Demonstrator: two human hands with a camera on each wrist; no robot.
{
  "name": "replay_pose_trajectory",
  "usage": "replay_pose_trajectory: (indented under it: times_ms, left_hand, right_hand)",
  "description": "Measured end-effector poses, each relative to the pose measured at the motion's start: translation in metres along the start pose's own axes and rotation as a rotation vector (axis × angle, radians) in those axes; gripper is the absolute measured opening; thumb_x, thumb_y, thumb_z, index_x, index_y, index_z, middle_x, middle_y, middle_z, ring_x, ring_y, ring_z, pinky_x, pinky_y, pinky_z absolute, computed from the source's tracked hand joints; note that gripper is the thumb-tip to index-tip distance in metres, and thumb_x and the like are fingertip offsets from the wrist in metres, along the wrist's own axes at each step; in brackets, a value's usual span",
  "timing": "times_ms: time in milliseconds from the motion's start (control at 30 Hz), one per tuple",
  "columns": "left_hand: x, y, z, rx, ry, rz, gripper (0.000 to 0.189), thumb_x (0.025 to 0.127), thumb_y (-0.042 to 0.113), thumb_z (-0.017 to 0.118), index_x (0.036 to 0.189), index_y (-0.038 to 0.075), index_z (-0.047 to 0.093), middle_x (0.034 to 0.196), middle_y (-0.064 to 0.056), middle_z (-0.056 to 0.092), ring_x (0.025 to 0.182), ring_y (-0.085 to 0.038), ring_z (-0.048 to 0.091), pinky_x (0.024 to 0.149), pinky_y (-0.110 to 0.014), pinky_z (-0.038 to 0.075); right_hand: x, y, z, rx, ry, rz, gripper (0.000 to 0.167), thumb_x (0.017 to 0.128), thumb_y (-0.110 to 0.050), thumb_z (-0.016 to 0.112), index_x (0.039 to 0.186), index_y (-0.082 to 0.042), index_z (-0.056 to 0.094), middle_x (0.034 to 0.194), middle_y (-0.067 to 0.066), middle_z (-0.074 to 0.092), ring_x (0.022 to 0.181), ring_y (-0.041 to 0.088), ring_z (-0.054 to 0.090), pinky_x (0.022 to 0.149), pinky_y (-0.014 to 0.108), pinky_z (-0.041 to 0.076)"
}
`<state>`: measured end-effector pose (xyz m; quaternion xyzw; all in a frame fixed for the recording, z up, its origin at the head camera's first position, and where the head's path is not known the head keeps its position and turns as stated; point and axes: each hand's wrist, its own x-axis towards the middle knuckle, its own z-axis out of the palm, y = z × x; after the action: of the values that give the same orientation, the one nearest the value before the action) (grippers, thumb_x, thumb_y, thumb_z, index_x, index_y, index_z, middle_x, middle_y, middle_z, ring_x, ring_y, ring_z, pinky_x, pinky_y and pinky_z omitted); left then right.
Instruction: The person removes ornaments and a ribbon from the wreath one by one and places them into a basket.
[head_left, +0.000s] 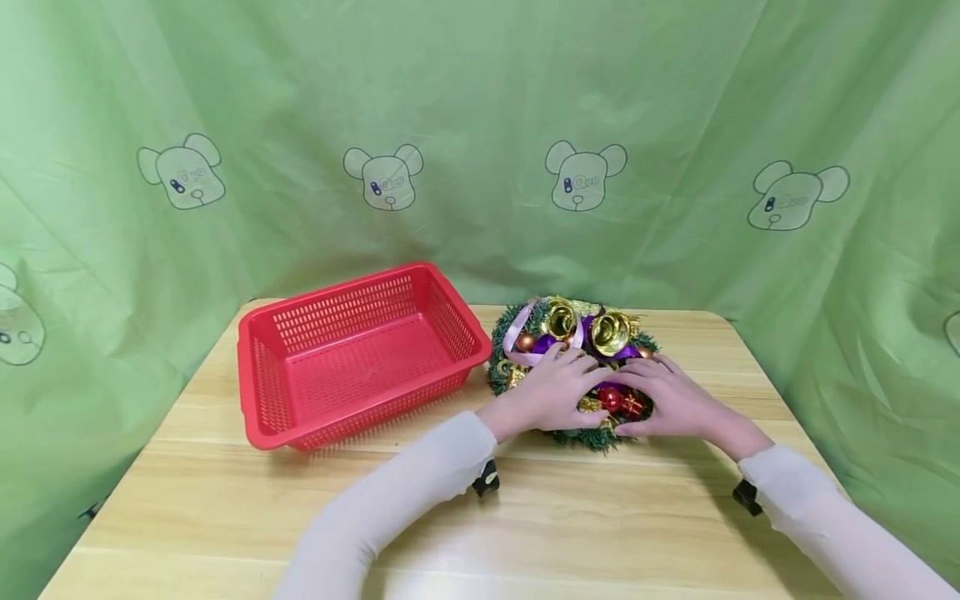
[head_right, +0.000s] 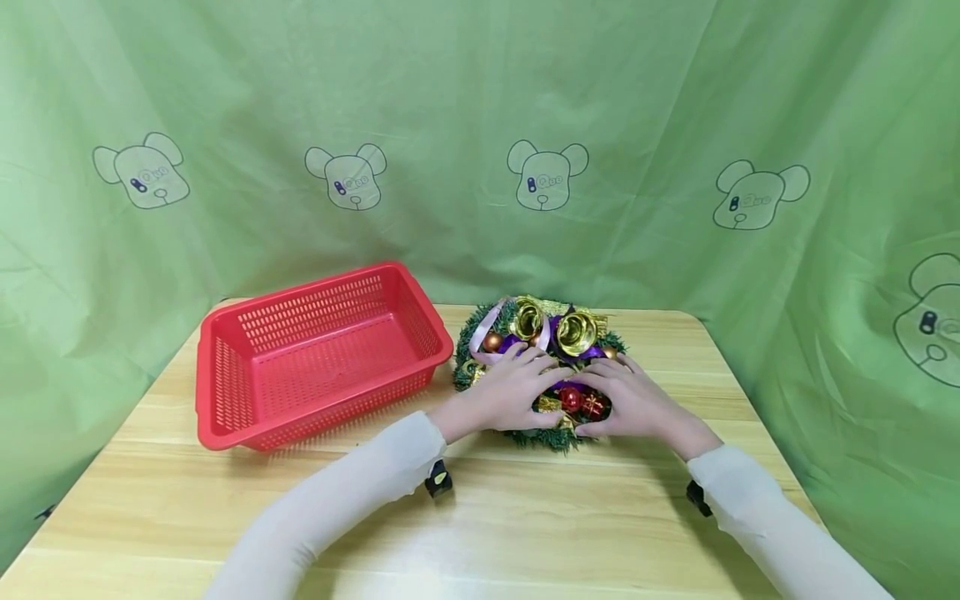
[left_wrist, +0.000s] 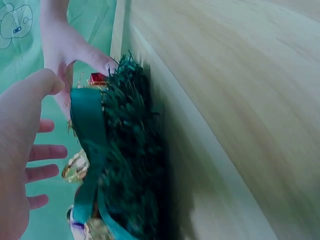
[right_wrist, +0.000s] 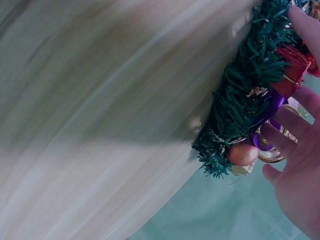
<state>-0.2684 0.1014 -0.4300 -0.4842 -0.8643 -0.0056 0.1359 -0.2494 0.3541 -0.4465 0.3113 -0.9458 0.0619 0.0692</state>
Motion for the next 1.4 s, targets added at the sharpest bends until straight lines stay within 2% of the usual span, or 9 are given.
replay_pose_trajectory:
  times_ms: [100,267,433,567,900,1200,1400]
  left_hand:
    - [0.008,0.005,0.000,0.065,0.010,-0.001,0.067,0.097,0.064,0.047,0.150,0.023,0.049,0.142,0.003,0.058,0.135,-0.018,0.048,0.120,-0.050,0.032]
    - [0.018,0.011,0.000,0.160,-0.012,0.001,0.064,0.097,0.064,0.048,0.147,0.024,0.050,0.142,0.005,0.058,0.133,-0.017,0.048,0.119,-0.048,0.032]
    - [0.022,0.011,0.001,0.216,0.000,0.023,0.062,0.094,0.065,0.051,0.141,0.025,0.054,0.136,0.006,0.061,0.128,-0.016,0.051,0.115,-0.044,0.035]
    - [0.026,0.013,0.002,0.250,0.006,0.015,0.065,0.091,0.067,0.053,0.140,0.025,0.056,0.134,0.007,0.063,0.129,-0.017,0.051,0.115,-0.046,0.036]
    - [0.031,0.028,0.005,0.265,-0.027,-0.072,0.066,0.087,0.066,0.057,0.140,0.027,0.058,0.133,0.008,0.064,0.125,-0.017,0.052,0.115,-0.048,0.036]
    - [0.032,0.028,0.011,0.274,-0.014,-0.113,0.062,0.086,0.063,0.059,0.138,0.029,0.058,0.125,0.008,0.065,0.122,-0.017,0.053,0.113,-0.046,0.037]
    - [0.032,0.032,0.011,0.283,-0.010,-0.123,0.063,0.086,0.065,0.060,0.136,0.026,0.059,0.126,0.008,0.066,0.121,-0.017,0.053,0.114,-0.047,0.036]
  right_hand:
    - [0.001,0.000,0.000,-0.008,0.002,-0.002,0.090,0.070,-0.062,0.084,0.136,-0.006,0.062,0.137,0.025,0.061,0.130,0.046,0.053,0.113,0.071,0.024]
    - [0.005,0.000,-0.001,-0.011,0.022,-0.019,0.085,0.069,-0.061,0.085,0.129,-0.004,0.067,0.134,0.025,0.063,0.128,0.046,0.055,0.112,0.072,0.026]
    - [0.008,-0.002,-0.003,-0.004,0.019,-0.025,0.081,0.070,-0.060,0.085,0.126,-0.004,0.068,0.133,0.025,0.064,0.127,0.046,0.056,0.111,0.072,0.026]
    - [0.008,-0.002,-0.004,0.000,0.012,-0.030,0.081,0.070,-0.060,0.085,0.126,-0.004,0.068,0.133,0.025,0.063,0.127,0.046,0.056,0.111,0.072,0.026]
    - [0.000,0.002,-0.001,0.009,0.005,-0.033,0.077,0.070,-0.060,0.085,0.124,-0.008,0.069,0.129,0.019,0.066,0.124,0.042,0.058,0.109,0.074,0.027]
    - [0.005,0.004,-0.001,0.008,0.024,-0.049,0.076,0.069,-0.057,0.087,0.121,-0.005,0.069,0.126,0.018,0.067,0.121,0.039,0.060,0.108,0.074,0.029]
    - [0.006,0.006,-0.001,0.010,0.033,-0.071,0.072,0.068,-0.055,0.088,0.119,-0.008,0.070,0.122,0.015,0.069,0.117,0.037,0.062,0.106,0.073,0.033]
